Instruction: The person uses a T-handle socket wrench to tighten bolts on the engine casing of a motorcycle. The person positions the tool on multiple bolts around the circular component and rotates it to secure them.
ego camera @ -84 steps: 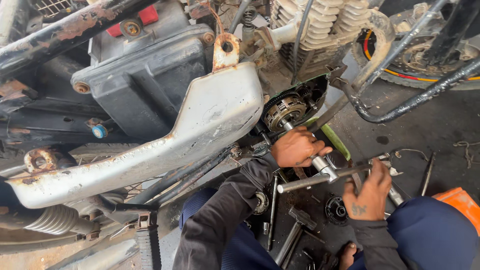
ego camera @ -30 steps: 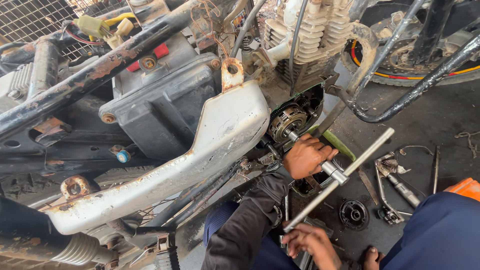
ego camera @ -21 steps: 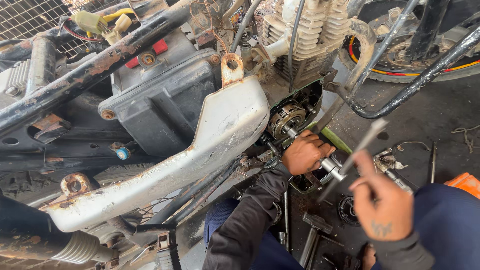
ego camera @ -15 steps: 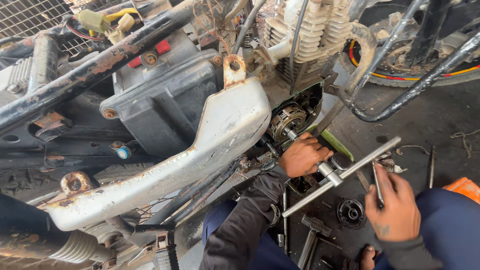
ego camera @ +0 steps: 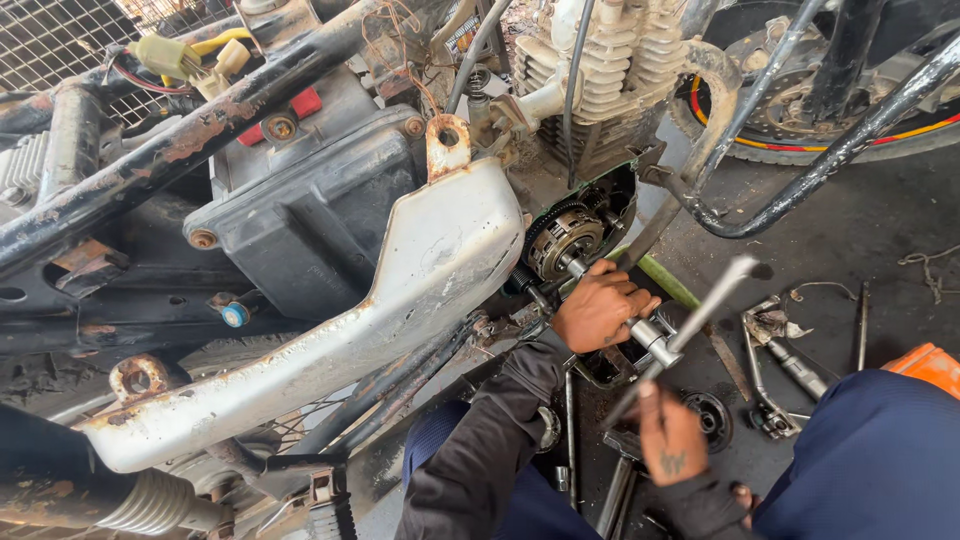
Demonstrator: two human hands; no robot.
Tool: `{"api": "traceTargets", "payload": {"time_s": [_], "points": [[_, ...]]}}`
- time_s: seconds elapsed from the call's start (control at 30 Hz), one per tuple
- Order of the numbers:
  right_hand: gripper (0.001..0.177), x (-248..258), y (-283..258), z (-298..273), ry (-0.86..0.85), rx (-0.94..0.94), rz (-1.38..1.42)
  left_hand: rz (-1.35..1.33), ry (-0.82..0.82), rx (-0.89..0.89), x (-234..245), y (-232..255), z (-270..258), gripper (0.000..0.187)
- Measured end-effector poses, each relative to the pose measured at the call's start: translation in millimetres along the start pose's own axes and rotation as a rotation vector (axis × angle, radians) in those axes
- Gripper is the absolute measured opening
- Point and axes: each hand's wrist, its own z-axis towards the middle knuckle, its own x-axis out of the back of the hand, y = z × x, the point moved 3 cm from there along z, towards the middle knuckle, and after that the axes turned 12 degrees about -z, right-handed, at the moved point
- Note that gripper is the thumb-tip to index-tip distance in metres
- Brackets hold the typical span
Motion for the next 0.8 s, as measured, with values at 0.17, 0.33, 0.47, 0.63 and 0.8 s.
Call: {"api": "traceTargets", "payload": {"time_s": [0.17, 0.33, 0.47, 0.63, 0.8], "points": [[0.033, 8, -66, -47, -0.159, 0.226, 0.482, -0.04, 0.037, -0.098, 8, 2, -4, 0.014], [0.064, 106, -99, 3, 0.222, 0.313, -0.102, 0.04, -0.035, -0.062, 2, 0, -1, 0.019], [0.066, 140, -52, 31, 0.384, 0.094, -0.548, 0.0, 0.048, -0.069, 3, 1, -5, 0.015], [0.061, 46, 19, 19, -0.025, 0.088, -0.505, -0.029, 0.09, -0.121, 13, 4, -5, 0.03], [0.067, 28, 5, 1, -0.202, 0.059, -0.008, -0.003, 0.07, -0.1, 7, 5, -7, 0.021]]}}
